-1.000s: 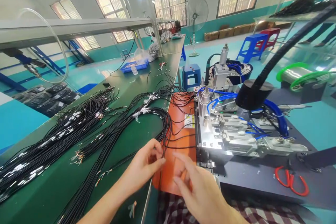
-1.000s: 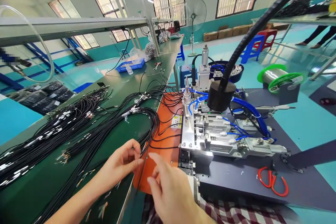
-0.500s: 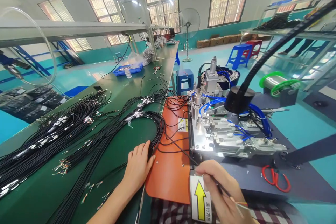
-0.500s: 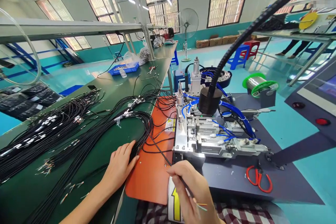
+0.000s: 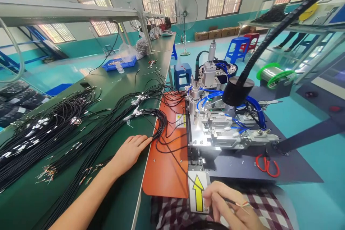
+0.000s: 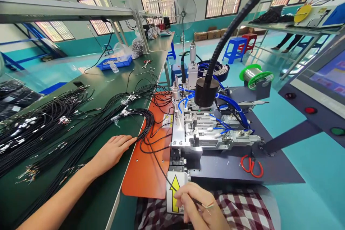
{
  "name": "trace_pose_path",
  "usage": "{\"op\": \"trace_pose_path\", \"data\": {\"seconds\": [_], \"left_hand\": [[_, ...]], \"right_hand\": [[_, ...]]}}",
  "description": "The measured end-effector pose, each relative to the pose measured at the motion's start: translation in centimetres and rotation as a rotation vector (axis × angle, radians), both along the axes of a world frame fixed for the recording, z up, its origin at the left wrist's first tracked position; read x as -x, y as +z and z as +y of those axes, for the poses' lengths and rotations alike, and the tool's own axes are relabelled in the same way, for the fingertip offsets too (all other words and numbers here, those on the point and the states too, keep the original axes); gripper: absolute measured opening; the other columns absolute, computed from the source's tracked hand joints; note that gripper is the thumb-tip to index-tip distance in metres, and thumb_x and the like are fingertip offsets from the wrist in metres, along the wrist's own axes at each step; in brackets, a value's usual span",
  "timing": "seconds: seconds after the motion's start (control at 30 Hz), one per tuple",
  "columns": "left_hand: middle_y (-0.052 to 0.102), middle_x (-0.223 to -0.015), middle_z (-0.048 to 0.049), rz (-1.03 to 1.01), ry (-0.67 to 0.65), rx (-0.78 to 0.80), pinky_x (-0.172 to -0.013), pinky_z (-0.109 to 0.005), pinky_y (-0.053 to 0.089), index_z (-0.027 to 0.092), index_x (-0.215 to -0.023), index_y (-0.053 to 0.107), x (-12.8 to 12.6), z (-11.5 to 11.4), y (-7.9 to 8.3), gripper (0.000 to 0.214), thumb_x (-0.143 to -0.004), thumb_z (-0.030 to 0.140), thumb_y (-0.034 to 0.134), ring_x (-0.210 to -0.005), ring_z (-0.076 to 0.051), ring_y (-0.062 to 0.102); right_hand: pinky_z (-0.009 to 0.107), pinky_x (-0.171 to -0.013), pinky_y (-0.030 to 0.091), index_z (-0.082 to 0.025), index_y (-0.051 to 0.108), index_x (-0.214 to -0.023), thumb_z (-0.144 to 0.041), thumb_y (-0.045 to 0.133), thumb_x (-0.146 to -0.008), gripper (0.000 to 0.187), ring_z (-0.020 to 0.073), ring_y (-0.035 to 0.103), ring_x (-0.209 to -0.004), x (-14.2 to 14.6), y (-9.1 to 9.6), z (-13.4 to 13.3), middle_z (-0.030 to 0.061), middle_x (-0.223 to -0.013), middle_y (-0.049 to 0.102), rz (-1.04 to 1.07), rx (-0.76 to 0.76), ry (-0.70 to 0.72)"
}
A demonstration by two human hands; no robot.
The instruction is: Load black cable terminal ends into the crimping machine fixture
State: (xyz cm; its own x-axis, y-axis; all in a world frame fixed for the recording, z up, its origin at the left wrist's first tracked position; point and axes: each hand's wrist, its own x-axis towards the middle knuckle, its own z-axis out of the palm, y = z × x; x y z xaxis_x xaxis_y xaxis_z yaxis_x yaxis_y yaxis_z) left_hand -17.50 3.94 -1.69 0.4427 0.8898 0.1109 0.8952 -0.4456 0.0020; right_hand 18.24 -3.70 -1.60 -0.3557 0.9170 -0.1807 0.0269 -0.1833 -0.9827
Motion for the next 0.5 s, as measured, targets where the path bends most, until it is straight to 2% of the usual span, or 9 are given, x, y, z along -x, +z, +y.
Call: {"op": "trace_pose_path", "data": {"seconds": [0.1,0.13,0.2,0.27,0.3,0.33,0.4,0.43,0.5], "left_hand": [[0.065,-0.115,-0.0098,0.003,0.055,-0.069,-0.089,-0.043,0.046,0.024,-0.122,0.060,-2.3,-1.1,1.5,0.041,-0.090,0.012,0.037,-0.105,-0.026,0.059],[0.065,-0.114,-0.0103,-0.037,0.074,-0.120,-0.089,-0.045,0.045,0.024,-0.120,0.060,-3.9,-1.8,2.0,0.038,-0.091,0.015,0.039,-0.105,-0.027,0.059],[0.060,-0.121,-0.0114,-0.230,0.008,-0.130,-0.094,-0.043,0.044,0.023,-0.127,0.053,-7.6,-3.5,2.6,0.037,-0.091,0.021,0.043,-0.113,-0.027,0.054],[0.059,-0.122,-0.0120,-0.371,-0.147,0.078,-0.094,-0.040,0.045,0.021,-0.137,0.040,-11.1,-5.0,2.7,0.047,-0.091,0.031,0.048,-0.111,-0.025,0.054],[0.064,-0.108,-0.0089,-0.414,-0.182,0.155,-0.087,-0.036,0.048,0.022,-0.132,0.043,-12.4,-5.5,2.5,0.039,-0.094,0.030,0.045,-0.098,-0.022,0.058],[0.065,-0.095,-0.0059,-0.430,-0.184,0.214,-0.078,-0.033,0.049,0.023,-0.122,0.050,-13.4,-5.9,2.2,0.029,-0.096,0.027,0.040,-0.087,-0.020,0.058],[0.060,-0.077,-0.0024,-0.407,-0.176,0.283,-0.066,-0.030,0.045,0.023,-0.102,0.058,-14.3,-6.1,1.8,0.025,-0.098,0.024,0.034,-0.071,-0.018,0.054],[0.058,-0.074,-0.0023,-0.397,-0.168,0.303,-0.064,-0.030,0.044,0.022,-0.095,0.059,-14.5,-6.1,1.7,0.026,-0.098,0.023,0.033,-0.069,-0.018,0.052],[0.059,-0.081,-0.0042,-0.444,-0.150,0.347,-0.070,-0.032,0.045,0.022,-0.098,0.058,-14.9,-5.8,1.9,0.022,-0.096,0.025,0.037,-0.075,-0.020,0.053]], "right_hand": [[0.027,-0.056,0.045,-0.020,0.062,-0.092,-0.056,0.050,-0.088,0.038,0.0143,0.052,-0.056,0.8,-0.2,0.0,0.0018,-0.070,0.060,0.053,0.079,-0.063],[0.027,-0.055,0.044,-0.020,0.059,-0.094,-0.056,0.050,-0.089,0.037,0.0136,0.051,-0.055,1.2,-0.1,0.1,0.0014,-0.071,0.061,0.081,0.095,-0.052],[0.026,-0.054,0.042,-0.021,0.054,-0.095,-0.055,0.050,-0.089,0.035,0.0119,0.049,-0.054,1.9,0.1,0.4,0.0010,-0.072,0.062,0.138,0.088,-0.010],[0.024,-0.052,0.041,-0.021,0.051,-0.093,-0.053,0.054,-0.088,0.033,0.0103,0.047,-0.053,2.2,0.2,0.8,0.0005,-0.074,0.061,0.166,0.072,0.002],[0.022,-0.051,0.039,-0.021,0.052,-0.091,-0.052,0.058,-0.086,0.032,0.0096,0.046,-0.053,2.1,0.2,1.0,-0.0005,-0.073,0.060,0.166,0.080,-0.021],[0.021,-0.049,0.038,-0.021,0.053,-0.089,-0.050,0.062,-0.083,0.032,0.0089,0.044,-0.051,1.9,0.1,1.1,-0.0019,-0.070,0.058,0.160,0.099,-0.059],[0.020,-0.046,0.036,-0.020,0.056,-0.086,-0.048,0.068,-0.079,0.031,0.0087,0.043,-0.048,1.3,-0.1,1.5,-0.0049,-0.061,0.052,0.133,0.154,-0.158],[0.021,-0.047,0.037,-0.020,0.058,-0.084,-0.048,0.068,-0.078,0.031,0.0095,0.044,-0.048,1.0,-0.2,1.6,-0.0057,-0.057,0.050,0.124,0.177,-0.207],[0.023,-0.049,0.040,-0.019,0.060,-0.080,-0.048,0.069,-0.077,0.030,0.0119,0.049,-0.050,0.6,-0.4,1.8,-0.0061,-0.050,0.048,0.117,0.190,-0.251]]}}
